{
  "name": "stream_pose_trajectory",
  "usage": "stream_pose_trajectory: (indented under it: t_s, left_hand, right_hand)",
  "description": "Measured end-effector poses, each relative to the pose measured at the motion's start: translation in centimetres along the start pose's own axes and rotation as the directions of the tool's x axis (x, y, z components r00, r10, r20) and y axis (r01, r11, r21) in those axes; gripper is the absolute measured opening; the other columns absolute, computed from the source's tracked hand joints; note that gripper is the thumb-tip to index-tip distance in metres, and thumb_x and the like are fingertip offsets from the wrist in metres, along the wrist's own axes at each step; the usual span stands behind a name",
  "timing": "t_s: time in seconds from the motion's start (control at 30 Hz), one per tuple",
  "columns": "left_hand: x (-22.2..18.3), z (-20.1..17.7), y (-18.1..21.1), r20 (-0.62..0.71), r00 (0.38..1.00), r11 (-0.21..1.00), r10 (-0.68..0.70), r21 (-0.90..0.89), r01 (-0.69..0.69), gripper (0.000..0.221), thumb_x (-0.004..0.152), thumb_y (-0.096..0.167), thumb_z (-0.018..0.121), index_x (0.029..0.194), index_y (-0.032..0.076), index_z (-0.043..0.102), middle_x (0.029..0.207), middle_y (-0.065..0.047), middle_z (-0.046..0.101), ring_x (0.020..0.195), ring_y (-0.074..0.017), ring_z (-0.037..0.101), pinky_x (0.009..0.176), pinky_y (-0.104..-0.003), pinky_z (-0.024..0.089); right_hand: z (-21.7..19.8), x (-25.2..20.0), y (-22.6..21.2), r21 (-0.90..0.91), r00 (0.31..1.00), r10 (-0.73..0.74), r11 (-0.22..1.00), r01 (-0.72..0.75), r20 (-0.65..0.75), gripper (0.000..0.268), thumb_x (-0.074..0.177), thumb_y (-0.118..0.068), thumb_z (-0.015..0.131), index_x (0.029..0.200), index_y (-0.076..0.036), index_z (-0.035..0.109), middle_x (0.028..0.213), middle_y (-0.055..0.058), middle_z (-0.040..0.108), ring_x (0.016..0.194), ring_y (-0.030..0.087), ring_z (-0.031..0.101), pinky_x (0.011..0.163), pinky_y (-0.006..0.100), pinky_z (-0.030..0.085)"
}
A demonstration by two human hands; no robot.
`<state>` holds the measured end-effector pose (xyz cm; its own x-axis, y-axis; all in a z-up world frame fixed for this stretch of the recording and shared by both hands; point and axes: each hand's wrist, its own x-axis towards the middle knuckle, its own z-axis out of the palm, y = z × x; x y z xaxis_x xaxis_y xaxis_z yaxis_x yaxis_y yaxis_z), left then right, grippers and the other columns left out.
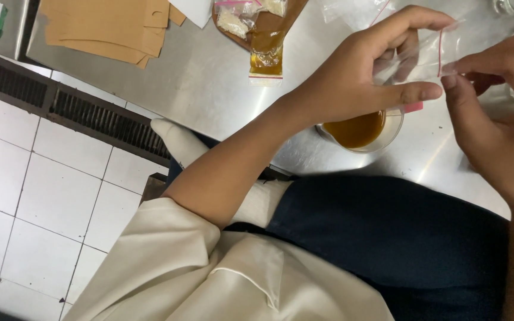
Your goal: Folding small cardboard boxes and stirring a yellow liquid in a cup on a stainless steel counter.
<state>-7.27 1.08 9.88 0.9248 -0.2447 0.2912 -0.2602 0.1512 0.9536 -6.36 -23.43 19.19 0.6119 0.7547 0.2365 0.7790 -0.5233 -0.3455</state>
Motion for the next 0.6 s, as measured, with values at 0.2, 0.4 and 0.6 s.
stream_pose_trajectory:
  t_s: [0.2,0.4,0.6]
  left_hand:
    - [-0.1,-0.3,-0.4,-0.022,0.999,0.999,0.034,0.008,-0.034,0.063,0.107,0.029,0.099,0.156,0.023,0.060,0.096,0.003,0.046,0.091,-0.0111,0.051,0.093,-0.025,0.049]
    - [-0.1,-0.3,-1.6,-0.044,0.997,0.998,0.060,-0.007,-0.060,0.059,0.113,0.023,0.099,0.159,0.027,0.062,0.102,0.004,0.035,0.095,-0.0128,0.042,0.093,-0.026,0.042]
    - [0.1,-0.4,-2.4,-0.078,0.991,0.994,0.109,0.039,-0.106,0.054,0.112,0.027,0.095,0.155,0.029,0.063,0.103,0.004,0.044,0.095,-0.0125,0.048,0.093,-0.027,0.045]
  right_hand:
    - [-0.3,0.3,-0.5,0.025,0.999,0.037,0.999,-0.036,-0.023,0.005,0.137,0.020,0.081,0.141,0.018,0.079,0.122,0.027,0.065,0.121,0.040,0.061,0.113,0.050,0.047]
    - [-0.5,0.7,-0.7,0.004,1.000,0.021,1.000,-0.021,-0.005,0.006,0.135,0.018,0.085,0.139,0.017,0.081,0.122,0.028,0.067,0.116,0.039,0.064,0.105,0.048,0.051]
    - [-0.7,0.8,-0.8,0.031,1.000,0.009,0.999,-0.008,-0.024,0.012,0.138,0.009,0.076,0.143,0.020,0.075,0.127,0.031,0.064,0.114,0.040,0.062,0.107,0.049,0.051]
